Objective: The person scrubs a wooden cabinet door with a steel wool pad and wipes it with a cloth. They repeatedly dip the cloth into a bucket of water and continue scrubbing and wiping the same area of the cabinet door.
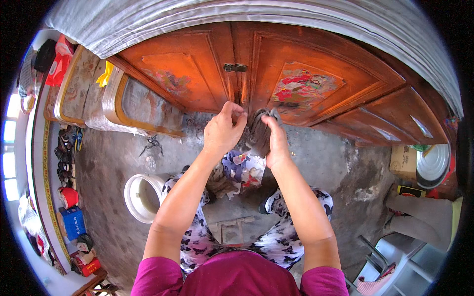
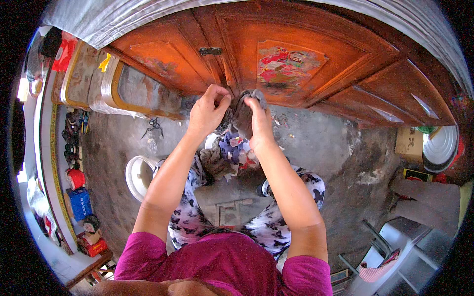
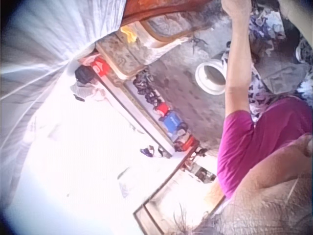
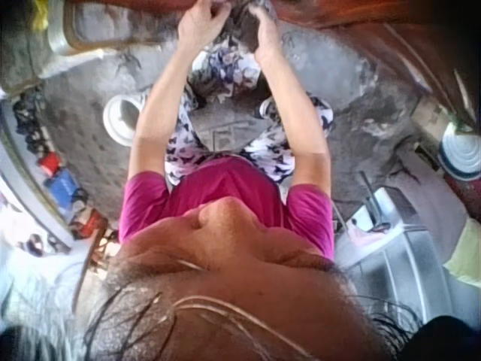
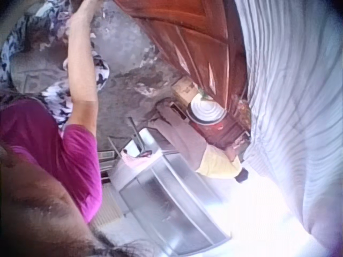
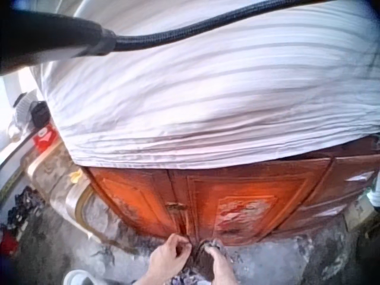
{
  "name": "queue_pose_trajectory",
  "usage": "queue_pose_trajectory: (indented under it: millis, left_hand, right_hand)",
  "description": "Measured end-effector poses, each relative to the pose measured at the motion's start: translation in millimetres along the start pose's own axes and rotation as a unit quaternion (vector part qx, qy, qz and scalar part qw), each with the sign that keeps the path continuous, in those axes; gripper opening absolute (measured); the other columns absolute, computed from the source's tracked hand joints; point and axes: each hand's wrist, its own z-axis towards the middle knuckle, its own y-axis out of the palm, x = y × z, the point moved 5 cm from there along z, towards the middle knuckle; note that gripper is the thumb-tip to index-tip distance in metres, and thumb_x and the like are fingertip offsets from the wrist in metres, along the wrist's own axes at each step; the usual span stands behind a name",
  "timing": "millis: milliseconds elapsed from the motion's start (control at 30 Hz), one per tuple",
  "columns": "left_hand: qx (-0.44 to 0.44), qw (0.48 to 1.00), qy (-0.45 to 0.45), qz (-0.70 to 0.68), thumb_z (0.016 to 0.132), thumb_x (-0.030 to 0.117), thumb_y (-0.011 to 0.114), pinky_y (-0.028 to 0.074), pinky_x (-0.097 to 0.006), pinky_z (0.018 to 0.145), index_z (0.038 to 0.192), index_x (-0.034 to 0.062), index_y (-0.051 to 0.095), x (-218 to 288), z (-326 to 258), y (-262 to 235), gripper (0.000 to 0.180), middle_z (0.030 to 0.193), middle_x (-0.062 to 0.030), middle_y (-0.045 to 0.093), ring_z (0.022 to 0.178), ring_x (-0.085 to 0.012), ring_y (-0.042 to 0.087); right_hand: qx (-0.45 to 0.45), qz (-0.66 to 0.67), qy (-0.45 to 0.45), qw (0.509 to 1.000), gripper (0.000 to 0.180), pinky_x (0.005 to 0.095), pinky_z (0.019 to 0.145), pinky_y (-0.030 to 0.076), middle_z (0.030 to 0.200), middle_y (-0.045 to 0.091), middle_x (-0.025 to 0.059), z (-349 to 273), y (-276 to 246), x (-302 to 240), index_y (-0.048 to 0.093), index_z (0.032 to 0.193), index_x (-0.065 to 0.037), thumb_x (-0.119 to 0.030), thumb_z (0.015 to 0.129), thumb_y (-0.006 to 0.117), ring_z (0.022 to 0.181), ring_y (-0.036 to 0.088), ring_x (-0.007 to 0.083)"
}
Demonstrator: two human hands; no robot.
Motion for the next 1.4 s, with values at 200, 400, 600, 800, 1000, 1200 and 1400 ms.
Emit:
queue_pose_trajectory:
  millis: [200, 400, 600, 800, 1000, 1200, 1400]
  left_hand:
    - [-0.126, 0.992, -0.002, 0.02, 0.093, 0.038, 0.064, 0.054, -0.05, 0.093, 0.125, 0.0077, 0.062, -18.5, 0.9, 2.3, 0.044, 0.107, -0.0236, 0.074, 0.106, -0.0417, 0.07]
    - [-0.192, 0.974, -0.008, -0.123, 0.095, 0.038, 0.062, 0.049, -0.047, 0.103, 0.136, 0.0031, 0.057, -21.1, -4.3, 14.6, 0.054, 0.123, -0.0331, 0.067, 0.122, -0.0454, 0.063]
    - [-0.09, 0.996, 0.016, 0.002, 0.094, 0.033, 0.067, 0.054, -0.05, 0.092, 0.131, 0.0072, 0.06, -31.6, -2.2, -0.2, 0.046, 0.109, -0.023, 0.074, 0.106, -0.0425, 0.07]
    - [0.025, 0.988, 0.092, 0.121, 0.087, 0.026, 0.077, 0.057, -0.044, 0.076, 0.123, 0.0093, 0.062, -12.5, -16.0, -24.7, 0.042, 0.096, -0.0124, 0.075, 0.09, -0.0384, 0.072]
    - [0.159, 0.961, 0.221, 0.041, 0.088, 0.015, 0.073, 0.058, -0.044, 0.074, 0.123, 0.0089, 0.063, 22.7, -23.1, -39.2, 0.036, 0.111, -0.0135, 0.071, 0.089, -0.0375, 0.071]
    - [0.2, 0.931, 0.305, -0.017, 0.093, 0.008, 0.067, 0.059, -0.044, 0.073, 0.145, 0.0138, 0.057, 37.0, -11.0, -30.2, 0.053, 0.121, -0.0136, 0.072, 0.092, -0.037, 0.072]
    - [-0.02, 0.984, 0.076, 0.158, 0.094, 0.023, 0.064, 0.059, -0.049, 0.071, 0.121, 0.0086, 0.066, -13.4, -8.2, 19.7, 0.031, 0.097, -0.0197, 0.075, 0.083, -0.0409, 0.073]
  right_hand:
    - [-0.076, 0.02, -0.145, 0.986, 0.044, 0.0334, 0.094, 0.05, 0.115, 0.07, 0.0043, 11.1, 18.3, -7.9, 0.067, 0.121, -0.005, -0.029, 0.089, 0.084, 0.102, 0.065, 0.0152]
    - [-0.03, -0.098, -0.38, 0.919, 0.029, 0.0324, 0.083, 0.052, 0.102, 0.072, 0.0052, 2.8, 54.7, -33.0, 0.066, 0.11, -0.001, -0.009, 0.086, 0.081, 0.09, 0.065, 0.0154]
    - [-0.028, -0.199, -0.349, 0.915, 0.029, 0.0351, 0.081, 0.054, 0.097, 0.075, 0.0103, 52.6, 40.1, 8.0, 0.068, 0.109, -0.001, -0.008, 0.081, 0.076, 0.09, 0.071, 0.021]
    - [0.045, -0.11, -0.041, 0.992, 0.05, 0.0379, 0.091, 0.054, 0.127, 0.068, 0.0152, 52.9, 22.0, 64.2, 0.054, 0.138, -0.002, -0.018, 0.095, 0.072, 0.106, 0.067, 0.0253]
    - [-0.035, -0.128, -0.058, 0.989, 0.047, 0.0351, 0.088, 0.052, 0.123, 0.069, 0.0077, 25.6, 34.3, 18.3, 0.055, 0.14, -0.004, -0.03, 0.102, 0.064, 0.105, 0.066, 0.0181]
    - [-0.076, 0.027, -0.066, 0.995, 0.043, 0.0338, 0.088, 0.054, 0.118, 0.071, 0.0039, 22.4, 33.6, 10.1, 0.061, 0.135, -0.008, -0.038, 0.104, 0.061, 0.103, 0.068, 0.0162]
    - [0.002, 0.042, 0.02, 0.999, 0.046, 0.0409, 0.088, 0.057, 0.122, 0.069, 0.0101, 40.8, 13.3, 36.0, 0.059, 0.133, -0.003, -0.032, 0.098, 0.068, 0.105, 0.07, 0.0226]
